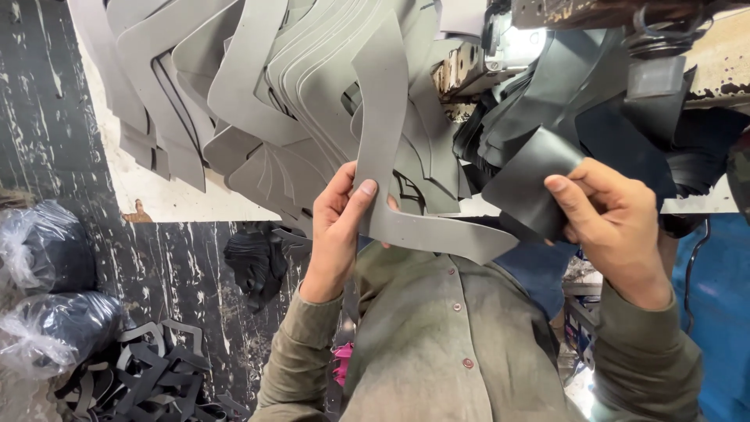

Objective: The person feeds curved gray and black shoe components one at a time into a benchtop skiving machine, guiding each edge under the machine head to trim it, then stacks the processed pieces onto a growing pile on the work table.

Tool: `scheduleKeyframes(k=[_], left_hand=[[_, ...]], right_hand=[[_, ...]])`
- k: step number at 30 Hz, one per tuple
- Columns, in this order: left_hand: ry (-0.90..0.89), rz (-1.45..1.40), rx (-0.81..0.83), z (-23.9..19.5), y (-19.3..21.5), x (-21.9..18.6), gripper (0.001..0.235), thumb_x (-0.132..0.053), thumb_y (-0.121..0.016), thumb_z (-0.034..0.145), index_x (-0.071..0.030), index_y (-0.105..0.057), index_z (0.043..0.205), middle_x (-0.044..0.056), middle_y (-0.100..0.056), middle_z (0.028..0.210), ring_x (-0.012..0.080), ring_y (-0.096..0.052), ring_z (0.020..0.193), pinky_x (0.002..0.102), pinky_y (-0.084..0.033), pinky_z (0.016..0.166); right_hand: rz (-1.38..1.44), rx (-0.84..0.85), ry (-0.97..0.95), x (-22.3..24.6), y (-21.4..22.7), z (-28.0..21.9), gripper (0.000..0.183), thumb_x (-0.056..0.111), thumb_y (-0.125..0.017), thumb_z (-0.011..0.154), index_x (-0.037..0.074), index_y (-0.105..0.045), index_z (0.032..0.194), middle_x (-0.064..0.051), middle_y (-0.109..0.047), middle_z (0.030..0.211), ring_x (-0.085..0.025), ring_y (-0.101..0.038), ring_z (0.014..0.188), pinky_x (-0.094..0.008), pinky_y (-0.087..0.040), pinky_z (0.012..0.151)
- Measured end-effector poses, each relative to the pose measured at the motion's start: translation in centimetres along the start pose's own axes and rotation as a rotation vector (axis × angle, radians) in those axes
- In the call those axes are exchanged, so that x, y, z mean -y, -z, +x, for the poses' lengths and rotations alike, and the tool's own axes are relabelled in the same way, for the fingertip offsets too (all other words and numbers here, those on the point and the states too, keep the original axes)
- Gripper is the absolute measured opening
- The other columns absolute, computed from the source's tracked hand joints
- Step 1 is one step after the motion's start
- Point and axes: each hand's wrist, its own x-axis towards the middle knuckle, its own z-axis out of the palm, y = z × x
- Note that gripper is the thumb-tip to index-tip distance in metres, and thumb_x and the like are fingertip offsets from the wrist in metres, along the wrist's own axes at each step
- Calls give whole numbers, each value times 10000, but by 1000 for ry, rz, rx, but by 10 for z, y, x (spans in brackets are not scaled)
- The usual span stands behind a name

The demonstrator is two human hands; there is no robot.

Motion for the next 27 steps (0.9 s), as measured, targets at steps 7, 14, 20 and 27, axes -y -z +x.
scheduleKeyframes(k=[7,14,20,27], left_hand=[[-24,6,-73,-1,4,-4,401,-159,-546,1076,-8,-526,1447,78,-684,856,104,-632,661,263,-506,535],[-184,57,-253,-12,63,-19,401,-81,-627,1090,-8,-581,1481,37,-698,1057,93,-633,843,247,-532,748],[-663,203,-613,-36,189,-77,144,-110,-716,1141,-21,-698,1253,62,-706,942,115,-616,644,259,-519,548],[-622,289,-1002,-39,401,-43,132,-112,-748,1035,-59,-799,1145,74,-789,1053,122,-668,726,260,-531,579]], right_hand=[[-47,-128,162,-8,29,-13,336,114,-709,1162,-8,-547,894,69,-448,715,27,-377,640,-164,-273,577],[92,-140,-16,41,14,-3,191,105,-622,1065,-15,-656,1211,23,-693,958,13,-590,773,-146,-439,645],[168,-3,-217,-3,42,-7,201,140,-553,1060,13,-603,1206,-21,-697,914,-44,-671,733,-220,-566,589],[43,104,-289,-111,92,-5,356,305,-505,1210,-13,-529,1053,-169,-638,746,-187,-605,531,-328,-480,417]])
